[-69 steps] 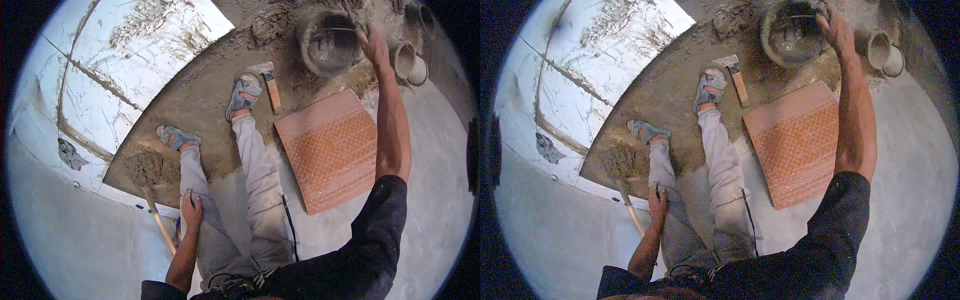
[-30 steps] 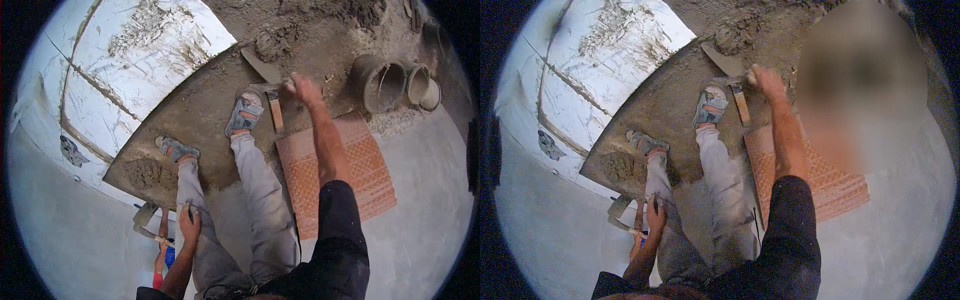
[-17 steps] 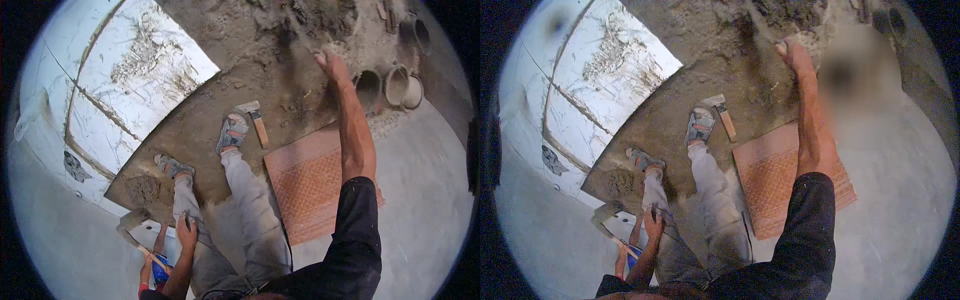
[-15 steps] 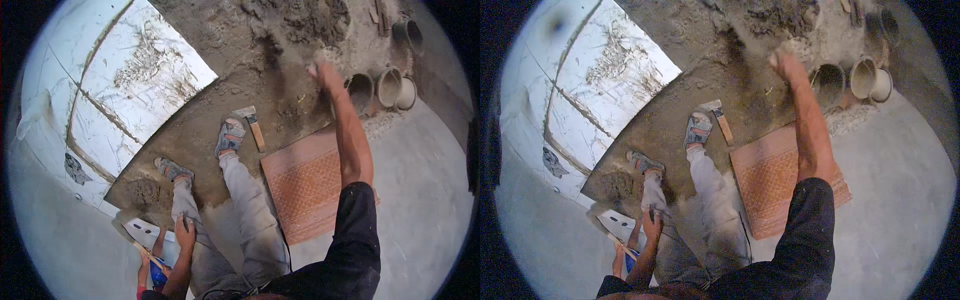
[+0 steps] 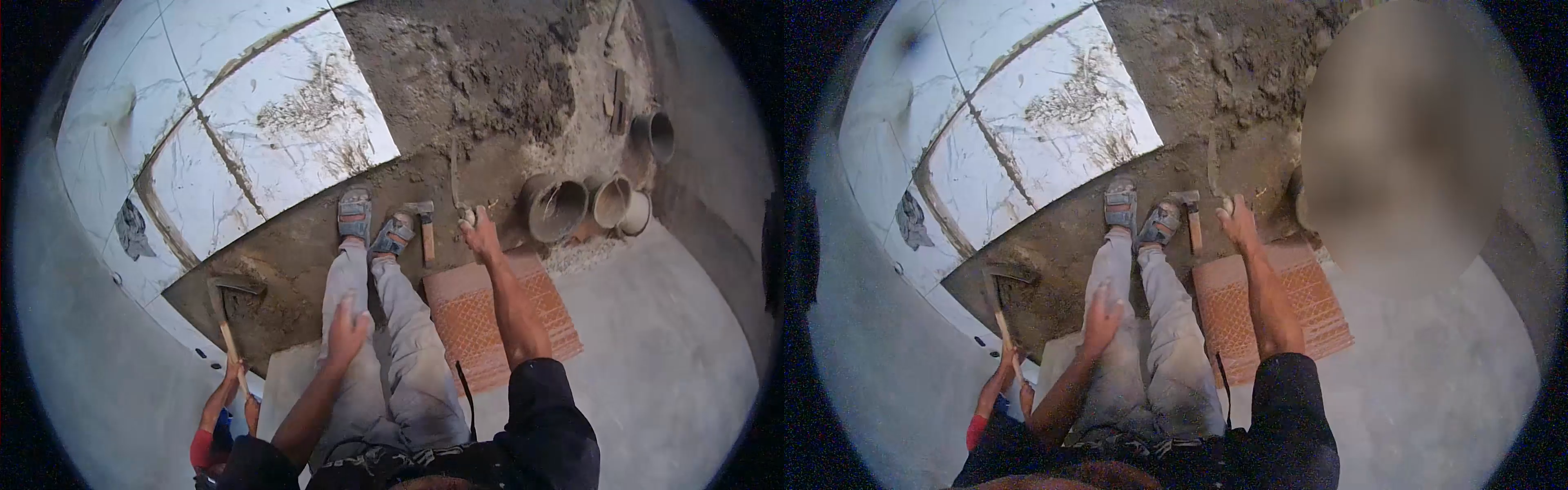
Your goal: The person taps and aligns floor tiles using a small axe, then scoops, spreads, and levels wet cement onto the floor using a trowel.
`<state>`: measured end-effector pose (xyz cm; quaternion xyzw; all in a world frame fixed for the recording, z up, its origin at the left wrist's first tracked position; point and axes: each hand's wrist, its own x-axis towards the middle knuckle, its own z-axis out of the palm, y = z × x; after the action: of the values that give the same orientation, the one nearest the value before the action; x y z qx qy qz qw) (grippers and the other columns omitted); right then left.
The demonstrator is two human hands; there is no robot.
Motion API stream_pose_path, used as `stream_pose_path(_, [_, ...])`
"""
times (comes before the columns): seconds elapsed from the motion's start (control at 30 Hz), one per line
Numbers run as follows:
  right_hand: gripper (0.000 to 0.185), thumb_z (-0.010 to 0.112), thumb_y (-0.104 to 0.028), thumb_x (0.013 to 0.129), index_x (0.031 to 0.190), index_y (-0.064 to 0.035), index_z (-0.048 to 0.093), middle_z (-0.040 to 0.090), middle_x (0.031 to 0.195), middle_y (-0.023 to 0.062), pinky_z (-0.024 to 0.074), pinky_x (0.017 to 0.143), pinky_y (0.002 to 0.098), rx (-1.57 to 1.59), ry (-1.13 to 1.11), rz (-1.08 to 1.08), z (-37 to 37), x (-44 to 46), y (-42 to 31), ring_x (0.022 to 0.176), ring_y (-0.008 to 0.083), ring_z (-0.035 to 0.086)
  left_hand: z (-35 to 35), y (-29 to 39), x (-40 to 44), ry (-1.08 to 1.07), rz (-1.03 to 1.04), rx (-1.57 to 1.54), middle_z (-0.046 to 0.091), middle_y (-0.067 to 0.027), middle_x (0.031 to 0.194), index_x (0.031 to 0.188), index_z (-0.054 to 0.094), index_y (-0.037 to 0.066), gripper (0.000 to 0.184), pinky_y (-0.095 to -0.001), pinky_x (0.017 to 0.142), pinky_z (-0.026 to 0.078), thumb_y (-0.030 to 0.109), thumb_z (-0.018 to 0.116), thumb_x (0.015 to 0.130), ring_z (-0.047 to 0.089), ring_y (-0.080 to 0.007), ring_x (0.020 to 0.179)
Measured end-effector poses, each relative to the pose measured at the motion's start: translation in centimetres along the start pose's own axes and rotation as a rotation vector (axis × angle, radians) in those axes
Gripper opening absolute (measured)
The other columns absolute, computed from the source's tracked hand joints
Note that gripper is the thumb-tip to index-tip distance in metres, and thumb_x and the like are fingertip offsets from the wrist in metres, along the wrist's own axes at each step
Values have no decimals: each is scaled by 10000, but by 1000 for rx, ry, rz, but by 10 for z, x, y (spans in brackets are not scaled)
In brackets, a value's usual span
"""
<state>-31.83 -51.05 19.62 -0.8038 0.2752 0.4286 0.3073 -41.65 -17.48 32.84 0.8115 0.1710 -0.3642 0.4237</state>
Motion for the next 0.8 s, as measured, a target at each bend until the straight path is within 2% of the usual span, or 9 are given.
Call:
stream_pose_path(0.07, [440,529,-387,850,1078,-17,461,574,990,285,427,773,492,72,281,-282,-6,-3,-19,940,478,533,5,12,20,-59,63,17,474,-229,1240,1237,429,0,467,-393,975,358,185,551,826,451,-373,1158])
stream_pose_path(0.2, [421,520,-396,859,1072,-39,453,588,934,290,428,757,505,-78,211,-229,-41,20,-74,904,478,544,12,20,37,-193,25,15,450,-219,1274,1263,400,-2,490,-394,988,342,209,542,844,409,-358,1207])
stream_pose_path(0.27, [473,503,-412,862,1163,-49,470,597,948,274,431,762,493,-216,179,-167,-51,51,-96,930,453,554,13,35,46,-198,19,-22,455,-216,1273,1267,402,13,478,-395,987,343,221,530,856,422,-358,1197])
stream_pose_path(0.47, [406,517,-349,863,1105,-33,437,568,990,290,423,749,518,-259,158,-445,-54,169,-178,924,461,537,67,63,94,-200,-59,-153,465,-205,1266,1266,404,19,469,-410,977,352,227,532,866,432,-368,1183])
stream_pose_path(0.53, [405,514,-356,866,1102,-33,447,559,1021,293,425,749,512,-355,122,-459,-45,215,-207,940,451,540,86,82,113,-211,-76,-218,459,-208,1273,1260,408,12,470,-417,961,365,223,543,862,447,-372,1169])
stream_pose_path(0.6, [412,509,-384,870,1076,-30,465,560,1034,286,426,752,509,-183,138,-718,-30,257,-221,944,441,547,108,98,136,-170,-108,-238,463,-212,1266,1258,412,11,468,-414,957,369,224,545,862,459,-375,1154])
stream_pose_path(0.7, [421,506,-407,873,1079,-41,477,575,1018,274,441,747,487,-262,124,-708,-24,304,-233,930,424,566,150,114,154,-163,-162,-279,475,-214,1247,1256,417,12,463,-404,951,379,224,547,865,483,-373,1126])
stream_pose_path(0.77, [612,382,-496,906,1317,-43,361,461,1283,218,362,972,447,-472,-46,-398,-50,298,-244,1202,345,438,187,115,159,-173,-203,-315,484,-212,1236,1257,419,13,460,-398,948,385,223,546,868,495,-368,1113])
stream_pose_path(0.8, [592,380,-469,914,1297,-17,373,491,1243,228,362,954,464,-436,13,-437,-61,301,-227,1159,371,466,208,112,156,-197,-200,-349,474,-226,1237,1254,410,7,459,-409,934,388,220,541,870,484,-381,1117])
